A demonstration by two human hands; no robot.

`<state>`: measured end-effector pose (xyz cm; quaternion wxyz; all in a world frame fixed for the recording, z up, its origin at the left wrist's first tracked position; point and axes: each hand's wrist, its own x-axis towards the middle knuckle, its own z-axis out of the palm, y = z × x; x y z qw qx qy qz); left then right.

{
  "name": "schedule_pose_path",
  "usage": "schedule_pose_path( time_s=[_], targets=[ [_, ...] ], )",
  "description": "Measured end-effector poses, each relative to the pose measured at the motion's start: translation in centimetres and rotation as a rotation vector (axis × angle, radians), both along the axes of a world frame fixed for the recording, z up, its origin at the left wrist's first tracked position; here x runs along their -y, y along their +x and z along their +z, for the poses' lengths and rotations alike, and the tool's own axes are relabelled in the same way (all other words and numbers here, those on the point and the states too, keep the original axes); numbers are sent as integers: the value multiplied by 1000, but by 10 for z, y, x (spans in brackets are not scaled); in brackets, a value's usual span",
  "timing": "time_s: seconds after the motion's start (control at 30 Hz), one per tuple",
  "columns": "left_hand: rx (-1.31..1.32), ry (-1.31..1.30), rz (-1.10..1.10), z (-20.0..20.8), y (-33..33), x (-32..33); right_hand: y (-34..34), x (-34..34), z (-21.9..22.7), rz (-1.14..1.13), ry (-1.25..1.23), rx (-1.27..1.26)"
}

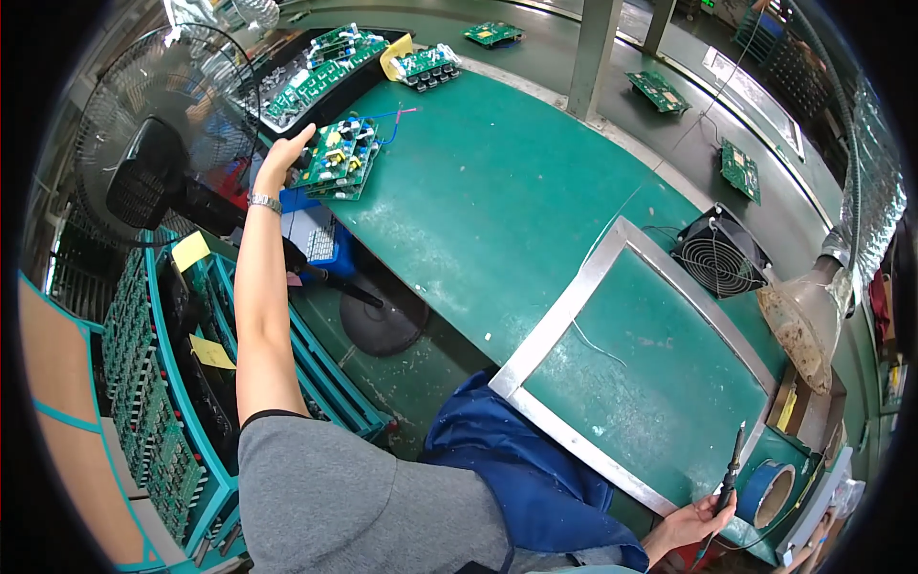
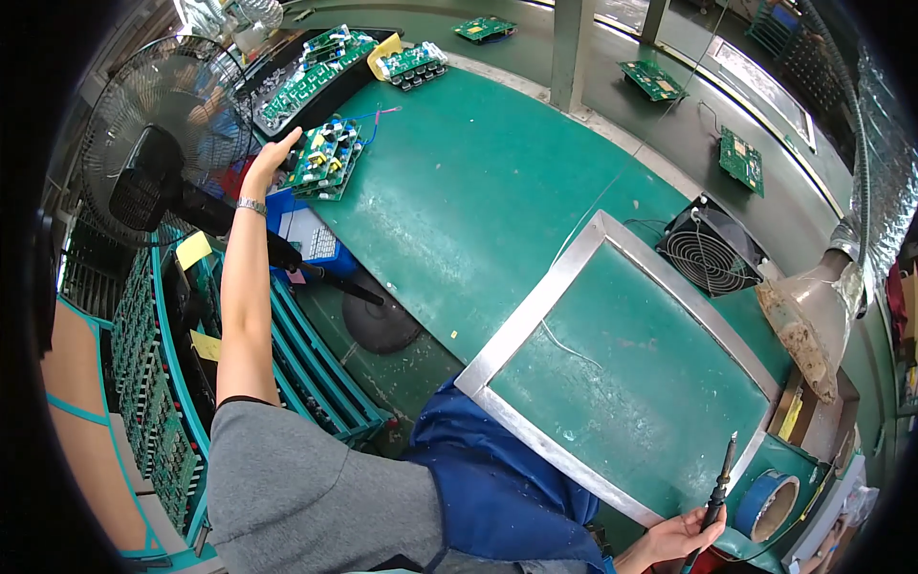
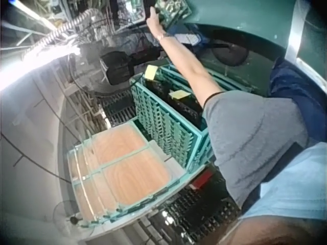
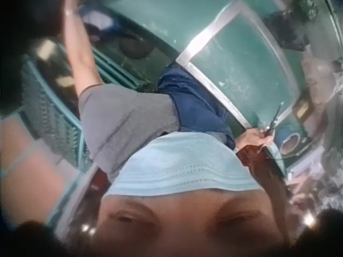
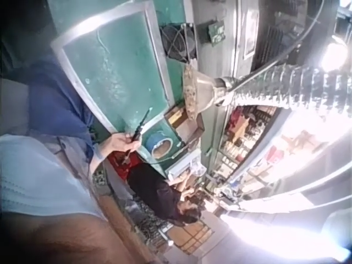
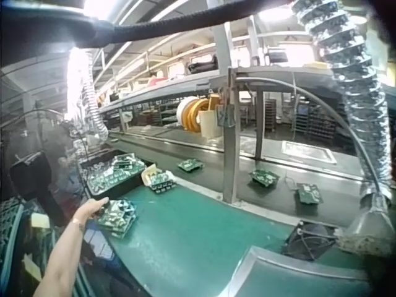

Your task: The person solders connections on a circuit board using a soldering iron and solder wire, sets it aside, and takes another circuit board from a pile. They then solder various points on both sides of the new circuit board using the soldering iron and solder wire.

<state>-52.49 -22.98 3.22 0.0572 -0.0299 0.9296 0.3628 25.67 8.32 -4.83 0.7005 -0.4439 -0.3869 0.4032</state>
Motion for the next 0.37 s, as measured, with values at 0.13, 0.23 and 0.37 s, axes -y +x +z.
schedule_pose_path(
  time_s=[0.13, 0.23, 0.37],
  targets=[
    [302, 466, -178, 5, 34, -20, 8, -1, -5, -37, -10, 66],
    [317, 484, -281, 3, 23, -18, 18, -6, -12, -1, 4, 103],
    [411, 465, -295, 3, 14, -15, 11, -2, -6, 20, -3, 111]
  ],
)
